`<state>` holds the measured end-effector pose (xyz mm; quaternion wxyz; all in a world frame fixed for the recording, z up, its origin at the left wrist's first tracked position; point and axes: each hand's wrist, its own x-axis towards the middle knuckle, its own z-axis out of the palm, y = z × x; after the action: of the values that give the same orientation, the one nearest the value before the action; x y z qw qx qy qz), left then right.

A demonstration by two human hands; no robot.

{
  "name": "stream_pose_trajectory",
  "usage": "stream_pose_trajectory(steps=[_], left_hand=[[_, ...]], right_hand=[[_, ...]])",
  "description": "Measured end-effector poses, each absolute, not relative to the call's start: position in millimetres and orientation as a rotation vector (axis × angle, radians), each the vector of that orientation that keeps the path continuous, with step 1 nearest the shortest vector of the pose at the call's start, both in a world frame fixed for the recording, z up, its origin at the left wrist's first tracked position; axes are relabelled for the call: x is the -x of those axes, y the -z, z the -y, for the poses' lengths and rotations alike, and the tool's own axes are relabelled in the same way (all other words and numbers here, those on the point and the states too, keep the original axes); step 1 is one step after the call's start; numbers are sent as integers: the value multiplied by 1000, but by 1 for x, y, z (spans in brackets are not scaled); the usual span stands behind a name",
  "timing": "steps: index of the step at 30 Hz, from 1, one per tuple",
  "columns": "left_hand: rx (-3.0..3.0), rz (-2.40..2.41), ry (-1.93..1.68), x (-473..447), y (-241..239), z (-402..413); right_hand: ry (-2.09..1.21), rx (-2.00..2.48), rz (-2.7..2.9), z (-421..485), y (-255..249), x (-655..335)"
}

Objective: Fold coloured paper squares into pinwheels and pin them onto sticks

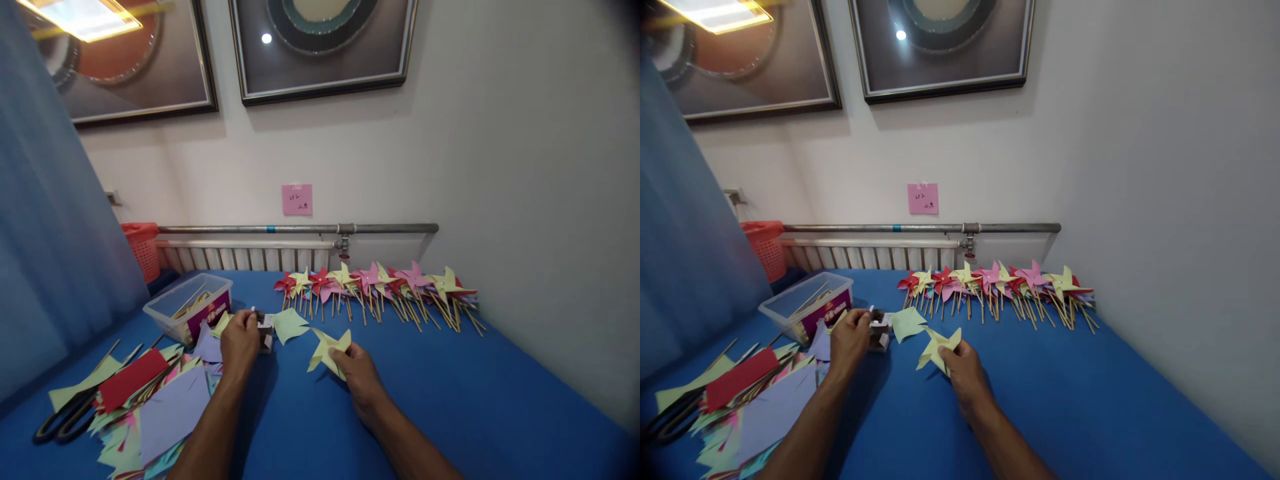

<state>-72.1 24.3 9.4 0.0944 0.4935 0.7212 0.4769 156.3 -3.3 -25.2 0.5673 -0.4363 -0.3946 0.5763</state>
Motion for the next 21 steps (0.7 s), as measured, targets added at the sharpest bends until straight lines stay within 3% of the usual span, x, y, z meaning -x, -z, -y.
stream_pose_trajectory(steps=[7,13,17,21], left_hand=[[-1736,-2377,-966,79,-1,-28],[-1942,-2355,-915,77,2,-30],[-1799,-2359,-711,78,3,-32],[-1742,-2377,-746,84,4,-34]], right_hand=[[-1316,1028,959,-2,31,-157],[-1335,1042,946,-1,31,-157],[-1354,1034,935,0,28,-156],[-1353,1051,936,-1,29,-156]])
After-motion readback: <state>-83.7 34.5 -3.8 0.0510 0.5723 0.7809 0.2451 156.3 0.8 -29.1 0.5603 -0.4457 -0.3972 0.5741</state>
